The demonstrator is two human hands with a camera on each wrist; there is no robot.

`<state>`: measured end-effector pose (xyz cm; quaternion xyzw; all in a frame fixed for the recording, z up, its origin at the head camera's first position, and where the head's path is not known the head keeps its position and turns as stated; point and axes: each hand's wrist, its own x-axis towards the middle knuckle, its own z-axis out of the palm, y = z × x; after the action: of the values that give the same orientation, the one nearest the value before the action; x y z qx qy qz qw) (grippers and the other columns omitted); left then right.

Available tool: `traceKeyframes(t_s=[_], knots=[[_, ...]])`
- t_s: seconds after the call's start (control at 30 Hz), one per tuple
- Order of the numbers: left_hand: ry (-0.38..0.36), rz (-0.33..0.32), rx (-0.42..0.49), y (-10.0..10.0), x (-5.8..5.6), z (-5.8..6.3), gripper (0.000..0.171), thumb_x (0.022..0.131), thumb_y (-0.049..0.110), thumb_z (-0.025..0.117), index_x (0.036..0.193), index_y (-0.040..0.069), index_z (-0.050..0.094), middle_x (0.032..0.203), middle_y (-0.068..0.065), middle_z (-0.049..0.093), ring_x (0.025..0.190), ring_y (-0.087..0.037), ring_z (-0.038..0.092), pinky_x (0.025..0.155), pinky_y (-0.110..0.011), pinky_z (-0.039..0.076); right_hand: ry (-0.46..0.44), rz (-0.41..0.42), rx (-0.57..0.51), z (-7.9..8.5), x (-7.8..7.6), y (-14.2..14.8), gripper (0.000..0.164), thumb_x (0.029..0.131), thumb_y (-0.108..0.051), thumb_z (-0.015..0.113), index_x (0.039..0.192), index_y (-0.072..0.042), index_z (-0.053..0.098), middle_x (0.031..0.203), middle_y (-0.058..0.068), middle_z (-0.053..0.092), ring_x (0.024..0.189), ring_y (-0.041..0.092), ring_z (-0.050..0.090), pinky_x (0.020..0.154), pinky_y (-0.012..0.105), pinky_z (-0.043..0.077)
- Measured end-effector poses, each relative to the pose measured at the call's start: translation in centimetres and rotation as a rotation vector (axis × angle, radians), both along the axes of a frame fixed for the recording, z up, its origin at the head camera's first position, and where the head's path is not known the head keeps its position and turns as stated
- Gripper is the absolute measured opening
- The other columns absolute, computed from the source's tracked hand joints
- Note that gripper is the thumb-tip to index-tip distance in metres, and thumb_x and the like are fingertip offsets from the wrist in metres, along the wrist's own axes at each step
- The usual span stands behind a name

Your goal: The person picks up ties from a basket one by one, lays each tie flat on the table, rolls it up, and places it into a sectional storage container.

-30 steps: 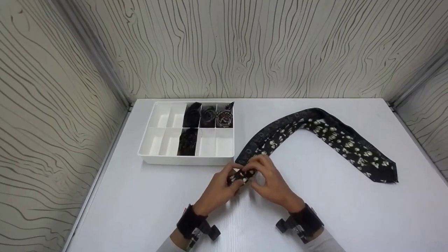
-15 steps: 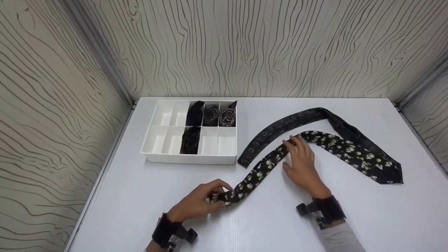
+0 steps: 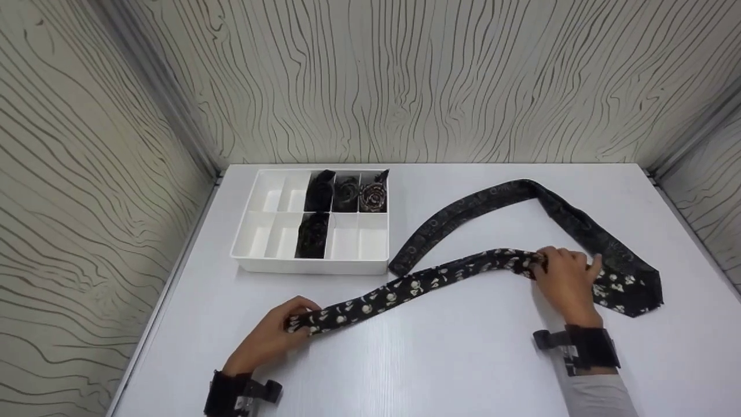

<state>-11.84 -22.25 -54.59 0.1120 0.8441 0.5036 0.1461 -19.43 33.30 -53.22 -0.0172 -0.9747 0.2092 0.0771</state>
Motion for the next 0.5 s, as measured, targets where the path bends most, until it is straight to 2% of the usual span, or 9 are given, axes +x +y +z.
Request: traceKeyframes(t_s=[0.13,0.17,0.27,0.33,0.4,0.43,0.5], knots=[[-0.006,0.131,-0.009,-1.5,-0.3,-0.3,0.035,0.092,0.010,0.073,0.125,0.020,0.068,0.121,-0.004,0.074,0.107,-0.020,0.061,0.094,-0.035,0.046,-0.078,0.007,0.018,0.3,0.5,1.9,0.044,0.105,-0.025,0.063,0.131,0.010,0.061,0.131,0.043,0.059,0.128,0.071,0.039,0.116,0.084,-0.008],[-0.011,0.160,0.003,-1.8,-0.4,-0.3,0.033,0.093,0.010,0.072,0.124,0.019,0.068,0.122,-0.006,0.073,0.105,-0.020,0.062,0.091,-0.033,0.048,-0.095,0.016,0.018,0.4,0.6,2.4,0.045,0.106,-0.027,0.062,0.131,0.010,0.061,0.131,0.043,0.060,0.127,0.071,0.041,0.117,0.085,-0.005],[-0.038,0.229,0.061,-2.5,-0.7,-0.1,0.029,0.097,0.006,0.069,0.124,0.015,0.070,0.125,-0.011,0.070,0.099,-0.018,0.066,0.083,-0.028,0.052,-0.154,0.062,-0.011,1.1,1.0,3.5,0.050,0.109,-0.034,0.059,0.132,0.011,0.061,0.128,0.042,0.064,0.122,0.068,0.051,0.115,0.080,0.020],[-0.066,0.279,0.114,-3.0,-0.9,0.1,0.027,0.098,0.003,0.066,0.124,0.012,0.071,0.124,-0.014,0.068,0.091,-0.019,0.067,0.076,-0.026,0.052,-0.197,0.093,-0.054,1.7,1.4,4.2,0.053,0.109,-0.039,0.058,0.130,0.009,0.063,0.126,0.040,0.065,0.116,0.063,0.059,0.105,0.072,0.039],[-0.082,0.336,0.148,-3.4,-1.2,0.4,0.027,0.099,0.001,0.064,0.123,0.010,0.071,0.123,-0.016,0.068,0.083,-0.018,0.065,0.070,-0.026,0.052,-0.239,0.116,-0.087,2.3,1.7,4.9,0.054,0.109,-0.044,0.057,0.125,0.006,0.066,0.121,0.036,0.068,0.105,0.054,0.066,0.089,0.060,0.052],[-0.091,0.368,0.156,-3.6,-1.3,0.5,0.027,0.098,0.001,0.064,0.123,0.010,0.071,0.122,-0.016,0.068,0.080,-0.018,0.063,0.069,-0.025,0.051,-0.258,0.127,-0.100,2.7,1.9,5.2,0.052,0.108,-0.046,0.058,0.122,0.004,0.067,0.119,0.032,0.070,0.101,0.047,0.068,0.085,0.055,0.054],[-0.099,0.426,0.151,-3.9,-1.7,0.7,0.026,0.098,0.001,0.064,0.122,0.008,0.070,0.121,-0.016,0.069,0.077,-0.018,0.061,0.067,-0.025,0.050,-0.283,0.141,-0.105,3.1,2.3,5.7,0.047,0.106,-0.047,0.062,0.117,-0.001,0.070,0.114,0.026,0.072,0.093,0.033,0.068,0.079,0.046,0.053]])
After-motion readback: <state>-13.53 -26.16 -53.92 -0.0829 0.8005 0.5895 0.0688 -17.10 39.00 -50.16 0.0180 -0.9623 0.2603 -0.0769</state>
